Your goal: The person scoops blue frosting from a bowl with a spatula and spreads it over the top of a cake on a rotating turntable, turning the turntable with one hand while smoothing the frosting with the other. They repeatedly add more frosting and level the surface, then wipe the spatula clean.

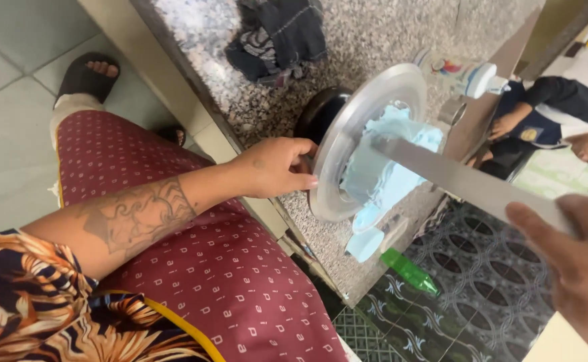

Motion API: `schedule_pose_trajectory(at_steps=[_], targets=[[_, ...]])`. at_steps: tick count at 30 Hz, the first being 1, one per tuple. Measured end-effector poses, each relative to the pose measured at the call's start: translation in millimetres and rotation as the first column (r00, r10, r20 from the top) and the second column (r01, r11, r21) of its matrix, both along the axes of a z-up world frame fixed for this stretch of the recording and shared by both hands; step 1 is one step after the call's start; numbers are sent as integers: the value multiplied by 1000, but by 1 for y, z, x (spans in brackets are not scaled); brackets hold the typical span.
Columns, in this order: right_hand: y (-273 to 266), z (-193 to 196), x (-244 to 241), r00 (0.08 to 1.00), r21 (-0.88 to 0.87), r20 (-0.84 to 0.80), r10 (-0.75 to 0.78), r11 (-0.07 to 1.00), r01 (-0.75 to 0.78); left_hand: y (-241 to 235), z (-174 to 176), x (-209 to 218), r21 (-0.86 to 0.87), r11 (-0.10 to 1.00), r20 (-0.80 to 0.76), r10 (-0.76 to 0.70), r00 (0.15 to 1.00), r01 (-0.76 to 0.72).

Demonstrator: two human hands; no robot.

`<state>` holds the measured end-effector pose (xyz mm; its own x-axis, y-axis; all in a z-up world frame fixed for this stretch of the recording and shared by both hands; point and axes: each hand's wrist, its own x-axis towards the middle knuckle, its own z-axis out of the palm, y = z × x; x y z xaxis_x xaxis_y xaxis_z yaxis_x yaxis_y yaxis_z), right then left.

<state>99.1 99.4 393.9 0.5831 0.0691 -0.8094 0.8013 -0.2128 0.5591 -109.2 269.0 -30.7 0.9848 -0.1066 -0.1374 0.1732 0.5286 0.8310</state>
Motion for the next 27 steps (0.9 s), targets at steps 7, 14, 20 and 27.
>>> schedule_pose_trajectory(at_steps=[7, 14, 20, 27], targets=[[41, -20, -21, 967, 24, 183, 178, 982, -185, 0, -1, 4, -29, 998, 4, 63, 998, -63], [63, -23, -68, 865, 152, -40, 500, 859, -489, -5, -2, 0, 12, 995, -13, 96, 995, -96], [35, -12, -27, 924, 291, -116, 365, 902, -320, -22, 1, -3, 62, 995, -41, -71, 997, 74], [42, -27, -15, 970, 353, 66, 234, 904, -242, -29, 1, -2, 157, 985, 47, -77, 996, 68]])
